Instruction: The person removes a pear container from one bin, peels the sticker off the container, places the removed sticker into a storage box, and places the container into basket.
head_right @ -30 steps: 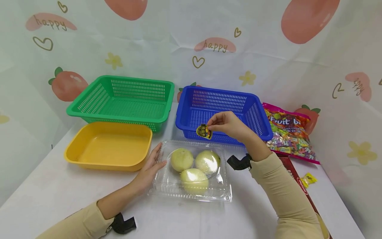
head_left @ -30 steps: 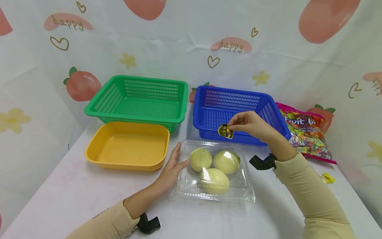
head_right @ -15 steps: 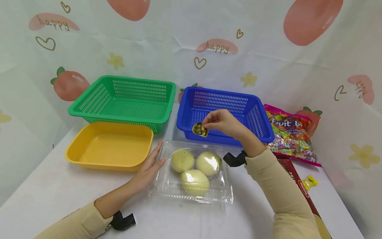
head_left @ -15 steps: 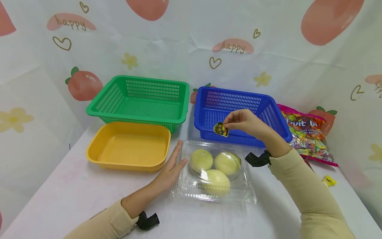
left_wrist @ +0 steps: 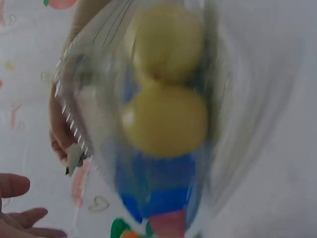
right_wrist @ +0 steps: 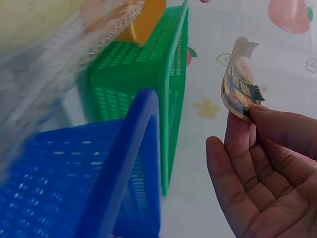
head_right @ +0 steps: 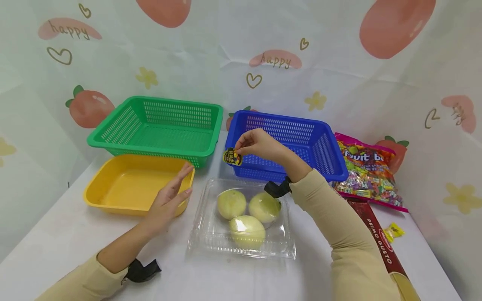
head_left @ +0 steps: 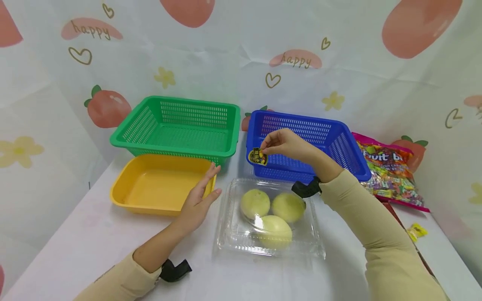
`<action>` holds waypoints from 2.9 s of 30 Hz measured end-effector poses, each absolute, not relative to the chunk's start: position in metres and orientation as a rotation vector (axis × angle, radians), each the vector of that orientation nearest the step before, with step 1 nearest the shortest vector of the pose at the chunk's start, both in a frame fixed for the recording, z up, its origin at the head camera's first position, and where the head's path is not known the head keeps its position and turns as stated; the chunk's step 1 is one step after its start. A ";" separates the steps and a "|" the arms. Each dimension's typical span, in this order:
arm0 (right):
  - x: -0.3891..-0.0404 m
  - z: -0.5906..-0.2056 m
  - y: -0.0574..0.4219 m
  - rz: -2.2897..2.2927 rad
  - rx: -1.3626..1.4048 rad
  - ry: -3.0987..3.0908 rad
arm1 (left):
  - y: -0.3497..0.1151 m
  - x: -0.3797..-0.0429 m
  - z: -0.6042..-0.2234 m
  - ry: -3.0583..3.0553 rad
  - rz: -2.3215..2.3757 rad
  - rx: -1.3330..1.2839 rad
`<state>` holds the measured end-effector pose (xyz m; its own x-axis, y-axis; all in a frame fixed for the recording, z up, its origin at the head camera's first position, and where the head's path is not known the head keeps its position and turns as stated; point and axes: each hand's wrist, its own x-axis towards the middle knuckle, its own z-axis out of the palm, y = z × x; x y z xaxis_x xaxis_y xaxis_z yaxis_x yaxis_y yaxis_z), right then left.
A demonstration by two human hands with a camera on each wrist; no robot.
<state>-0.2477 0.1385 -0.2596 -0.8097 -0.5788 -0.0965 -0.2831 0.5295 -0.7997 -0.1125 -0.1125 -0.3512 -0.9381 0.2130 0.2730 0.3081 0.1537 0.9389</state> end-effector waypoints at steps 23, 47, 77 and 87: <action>-0.280 -0.266 0.025 -1.112 -1.008 2.176 | -0.264 -0.143 -0.333 -2.264 -1.604 -0.108; -0.276 -0.294 -0.047 -1.148 -0.961 2.068 | -0.338 -0.151 -0.379 -2.277 -1.844 0.051; -0.261 -0.316 -0.090 -1.010 -1.027 2.055 | -0.327 -0.155 -0.384 -2.351 -1.786 -0.013; -0.262 -0.322 -0.096 -0.942 -1.021 2.075 | -0.327 -0.157 -0.382 -2.505 -1.581 0.049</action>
<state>-0.2624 -0.0958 -0.3219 -0.4986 -0.8379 -0.2219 -0.3847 0.4433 -0.8096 -0.1575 -0.3275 -0.3815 -0.9834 -0.1228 0.1333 0.0675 0.4344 0.8982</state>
